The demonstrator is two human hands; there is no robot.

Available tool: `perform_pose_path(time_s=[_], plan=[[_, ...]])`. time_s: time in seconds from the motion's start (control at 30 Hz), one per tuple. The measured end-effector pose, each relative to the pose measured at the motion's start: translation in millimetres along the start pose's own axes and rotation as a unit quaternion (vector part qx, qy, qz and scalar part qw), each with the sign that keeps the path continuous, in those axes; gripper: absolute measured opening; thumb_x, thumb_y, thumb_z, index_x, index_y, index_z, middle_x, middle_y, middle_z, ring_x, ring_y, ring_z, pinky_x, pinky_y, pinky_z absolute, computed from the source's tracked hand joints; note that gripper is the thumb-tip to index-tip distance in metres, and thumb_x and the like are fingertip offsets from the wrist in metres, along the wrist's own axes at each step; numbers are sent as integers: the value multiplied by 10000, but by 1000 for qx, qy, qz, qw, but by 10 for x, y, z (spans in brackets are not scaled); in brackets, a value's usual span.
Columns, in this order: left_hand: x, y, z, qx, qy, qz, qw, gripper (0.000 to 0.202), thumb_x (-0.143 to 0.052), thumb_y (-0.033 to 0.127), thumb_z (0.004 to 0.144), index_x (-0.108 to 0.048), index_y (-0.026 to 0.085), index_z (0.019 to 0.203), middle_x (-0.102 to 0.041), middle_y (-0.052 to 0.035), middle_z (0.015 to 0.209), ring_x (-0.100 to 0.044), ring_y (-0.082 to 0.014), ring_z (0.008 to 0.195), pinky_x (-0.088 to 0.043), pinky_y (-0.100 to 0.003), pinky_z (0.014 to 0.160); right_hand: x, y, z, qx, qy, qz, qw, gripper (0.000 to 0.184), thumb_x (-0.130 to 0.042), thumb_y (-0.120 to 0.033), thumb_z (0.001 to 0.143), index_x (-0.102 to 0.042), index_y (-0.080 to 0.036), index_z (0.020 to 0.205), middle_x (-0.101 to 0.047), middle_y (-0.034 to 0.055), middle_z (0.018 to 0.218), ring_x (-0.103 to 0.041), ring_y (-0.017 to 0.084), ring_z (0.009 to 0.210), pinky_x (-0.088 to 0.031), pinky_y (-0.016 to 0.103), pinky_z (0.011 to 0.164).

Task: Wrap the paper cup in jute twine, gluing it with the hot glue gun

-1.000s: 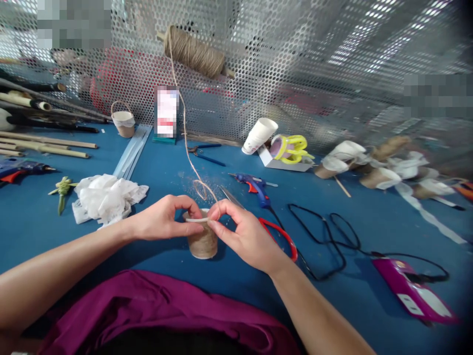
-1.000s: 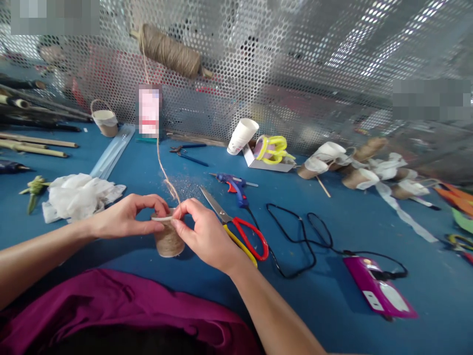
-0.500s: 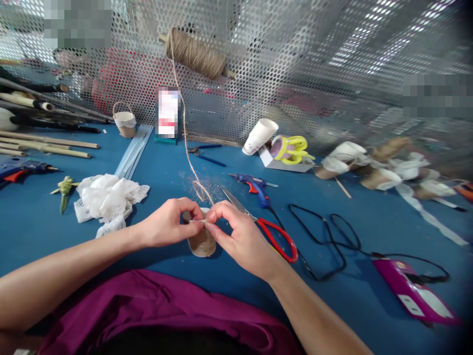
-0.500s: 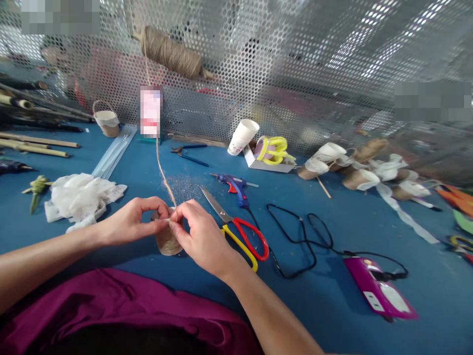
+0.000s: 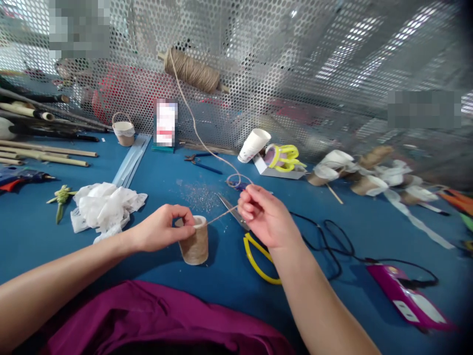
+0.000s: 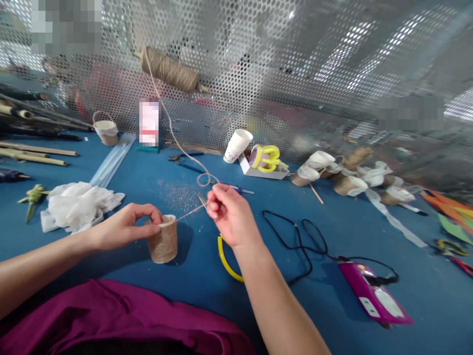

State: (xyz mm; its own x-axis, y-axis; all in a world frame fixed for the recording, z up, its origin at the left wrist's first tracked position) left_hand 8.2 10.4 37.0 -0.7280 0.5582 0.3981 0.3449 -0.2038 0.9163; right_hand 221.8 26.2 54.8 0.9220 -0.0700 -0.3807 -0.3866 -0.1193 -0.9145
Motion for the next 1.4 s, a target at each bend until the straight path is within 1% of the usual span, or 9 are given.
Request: perform_pose_path(time_s=[0.3,0.4,0.5,0.63,0.73,0.83,0.97,1.1,1.4], plan=[[51,-17,42,26,-8,-40,999,178,-524,298,732,-547,131,673,-570,-11,689,-503,-127,674,-393,-234,648,362,-243,285,57,73,8,996,126,-678,-198,633,-552,-206,638,-515,-71,544,-435,37,424,-388,174,393],[5,-14,41,31,-10,-74,997,159,-544,280,722,-543,128,674,-563,-5,689,-497,-116,666,-389,-224,640,65,-347,311,74,47,-6,996,75,-650,-188,676,-576,-200,673,-559,-53,608,-500,42,499,-438,167,464],[-58,-18,29,44,-19,-138,989,162,-558,279,723,-526,126,678,-550,2,662,-497,-104,628,-399,-221,618,-462,-437,295,149,-93,-88,980,28,-571,-193,769,-577,-210,748,-579,-52,676,-557,48,583,-475,176,561],[-104,-33,21,48,-4,-194,980,165,-564,278,731,-518,127,683,-539,9,637,-484,-93,607,-407,-225,616,-958,-376,323,147,-249,-217,932,173,-575,-235,791,-555,-201,959,-604,3,948,-614,82,676,-509,225,594],[-114,-67,39,41,33,-192,980,162,-582,272,716,-517,129,676,-525,14,634,-459,-89,612,-392,-220,609,-860,-258,389,182,-185,-347,901,233,-588,-209,773,-547,-154,996,-597,42,941,-588,80,579,-480,225,493],[-132,-111,64,41,57,-195,978,177,-586,286,712,-510,135,659,-511,20,613,-442,-86,597,-375,-211,581,-522,-171,361,201,-98,-451,864,144,-538,-284,810,-580,-147,793,-553,-9,630,-488,83,478,-407,230,432],[-155,-130,73,51,69,-194,977,178,-579,290,715,-513,134,661,-513,19,619,-448,-87,602,-376,-209,580,-250,-64,170,142,-192,-531,813,173,-572,-317,789,-627,-165,729,-609,12,676,-553,125,616,-451,281,591],[-163,-102,61,45,59,-196,978,168,-577,281,711,-519,130,664,-509,22,617,-447,-86,604,-386,-218,601,-339,58,47,142,-282,-502,805,80,-581,-194,775,-639,-166,727,-631,56,917,-590,152,850,-452,309,773],[-186,-138,55,53,63,-204,976,211,-613,325,689,-547,132,632,-554,-2,620,-493,-112,627,-415,-246,637,-579,170,86,205,-228,-525,794,58,-583,-182,778,-599,-175,723,-635,15,822,-591,123,773,-471,264,738]])
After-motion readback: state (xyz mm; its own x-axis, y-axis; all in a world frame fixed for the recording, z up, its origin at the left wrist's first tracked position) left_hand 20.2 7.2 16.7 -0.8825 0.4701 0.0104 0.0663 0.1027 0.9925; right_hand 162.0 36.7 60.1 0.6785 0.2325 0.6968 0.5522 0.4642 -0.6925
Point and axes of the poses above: each hand's wrist, its own z-axis towards the middle knuckle, its own x-axis out of the back of the hand, y = z × x, the point moved 1 cm from there along z, towards the middle knuckle
